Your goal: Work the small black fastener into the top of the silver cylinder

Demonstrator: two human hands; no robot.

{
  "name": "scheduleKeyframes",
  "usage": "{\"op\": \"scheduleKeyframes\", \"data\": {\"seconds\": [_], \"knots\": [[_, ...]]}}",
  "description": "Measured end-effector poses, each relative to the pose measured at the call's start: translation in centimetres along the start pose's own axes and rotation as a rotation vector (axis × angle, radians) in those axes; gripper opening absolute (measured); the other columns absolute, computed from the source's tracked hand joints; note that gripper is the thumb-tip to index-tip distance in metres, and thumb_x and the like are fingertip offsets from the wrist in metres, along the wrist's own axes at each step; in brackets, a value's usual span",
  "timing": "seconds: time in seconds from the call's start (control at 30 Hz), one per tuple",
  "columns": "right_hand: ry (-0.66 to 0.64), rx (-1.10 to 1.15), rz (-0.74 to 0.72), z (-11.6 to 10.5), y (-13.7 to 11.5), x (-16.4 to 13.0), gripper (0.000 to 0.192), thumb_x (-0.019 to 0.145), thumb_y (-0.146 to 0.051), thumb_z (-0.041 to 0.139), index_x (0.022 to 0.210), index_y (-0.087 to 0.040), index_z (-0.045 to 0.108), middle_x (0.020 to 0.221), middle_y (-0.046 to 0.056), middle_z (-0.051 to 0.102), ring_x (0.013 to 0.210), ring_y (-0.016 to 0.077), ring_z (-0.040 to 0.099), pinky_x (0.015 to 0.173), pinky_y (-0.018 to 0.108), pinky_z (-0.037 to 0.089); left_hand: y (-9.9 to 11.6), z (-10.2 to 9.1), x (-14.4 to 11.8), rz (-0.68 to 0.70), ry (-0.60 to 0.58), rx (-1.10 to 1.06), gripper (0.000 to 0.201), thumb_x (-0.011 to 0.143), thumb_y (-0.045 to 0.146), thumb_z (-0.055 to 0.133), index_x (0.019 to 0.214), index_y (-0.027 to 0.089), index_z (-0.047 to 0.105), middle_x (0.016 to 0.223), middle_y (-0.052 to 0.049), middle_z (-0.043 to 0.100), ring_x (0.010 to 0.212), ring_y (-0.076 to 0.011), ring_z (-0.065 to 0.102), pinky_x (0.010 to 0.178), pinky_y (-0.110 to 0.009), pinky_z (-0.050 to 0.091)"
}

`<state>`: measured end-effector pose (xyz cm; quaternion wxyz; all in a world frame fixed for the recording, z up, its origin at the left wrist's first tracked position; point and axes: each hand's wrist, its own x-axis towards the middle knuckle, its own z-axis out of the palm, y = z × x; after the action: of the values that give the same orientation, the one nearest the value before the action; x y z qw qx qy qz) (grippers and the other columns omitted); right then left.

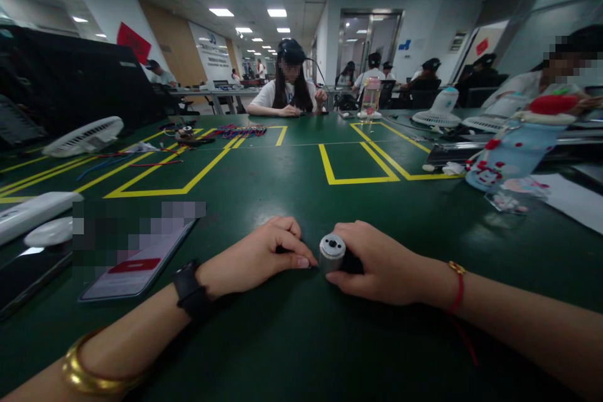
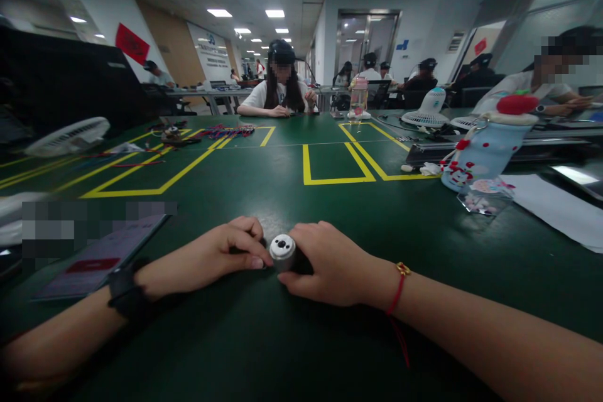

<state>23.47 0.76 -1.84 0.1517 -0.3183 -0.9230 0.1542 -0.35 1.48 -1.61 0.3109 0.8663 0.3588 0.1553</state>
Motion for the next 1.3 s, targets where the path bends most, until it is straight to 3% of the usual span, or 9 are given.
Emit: {"op": "scheduleKeyframes", "data": {"seconds": [0.7, 0.8, 0.93, 1.03, 1.3], "knots": [[-0.005, -0.006, 0.003, -0.1, 0.0, -0.1, 0.022, 0.080, -0.034, 0.066, 0.089, -0.018, 0.054, 0.086, 0.003, 0.058, 0.074, 0.0173, 0.048, 0.067, 0.031, 0.035, -0.2, -0.3, -0.1, -0.024, 0.004, -0.036, 0.017, 0.089, 0.028, 0.060, 0.097, 0.027, 0.075, 0.094, -0.001, 0.059, 0.091, -0.0184, 0.055, 0.082, -0.030, 0.040], [-0.006, 0.000, 0.003, -0.2, -0.1, -0.1, 0.022, 0.080, -0.034, 0.066, 0.089, -0.018, 0.054, 0.086, 0.003, 0.058, 0.074, 0.0171, 0.048, 0.068, 0.031, 0.035, -0.3, -0.5, 0.0, -0.075, 0.073, -0.163, 0.020, 0.091, 0.029, 0.055, 0.099, 0.025, 0.073, 0.097, -0.002, 0.063, 0.091, -0.0181, 0.057, 0.083, -0.030, 0.041], [-0.001, 0.015, -0.007, -0.3, -0.1, -0.1, 0.022, 0.080, -0.034, 0.066, 0.089, -0.018, 0.054, 0.086, 0.002, 0.059, 0.073, 0.0165, 0.047, 0.068, 0.031, 0.035, -0.9, -0.5, 0.0, -0.275, 0.321, -0.443, 0.023, 0.091, 0.036, 0.056, 0.103, 0.024, 0.071, 0.088, -0.001, 0.066, 0.081, -0.0162, 0.057, 0.073, -0.027, 0.041], [-0.005, 0.017, 0.002, -0.3, -0.2, 0.0, 0.022, 0.080, -0.035, 0.066, 0.088, -0.018, 0.054, 0.086, 0.003, 0.059, 0.073, 0.0165, 0.047, 0.067, 0.031, 0.035, -1.5, -0.4, 0.1, -0.306, 0.474, -0.704, 0.020, 0.087, 0.034, 0.062, 0.100, 0.021, 0.072, 0.083, -0.001, 0.064, 0.079, -0.0140, 0.057, 0.074, -0.025, 0.041], [-0.022, 0.017, 0.027, -0.5, -0.3, 0.1, 0.022, 0.080, -0.035, 0.065, 0.089, -0.018, 0.055, 0.086, 0.003, 0.059, 0.074, 0.0172, 0.048, 0.068, 0.031, 0.035, -1.8, -0.6, 0.3, -0.283, 0.561, -1.093, 0.017, 0.089, 0.019, 0.060, 0.101, 0.014, 0.070, 0.079, -0.002, 0.060, 0.073, -0.0108, 0.054, 0.070, -0.022, 0.044]]}}
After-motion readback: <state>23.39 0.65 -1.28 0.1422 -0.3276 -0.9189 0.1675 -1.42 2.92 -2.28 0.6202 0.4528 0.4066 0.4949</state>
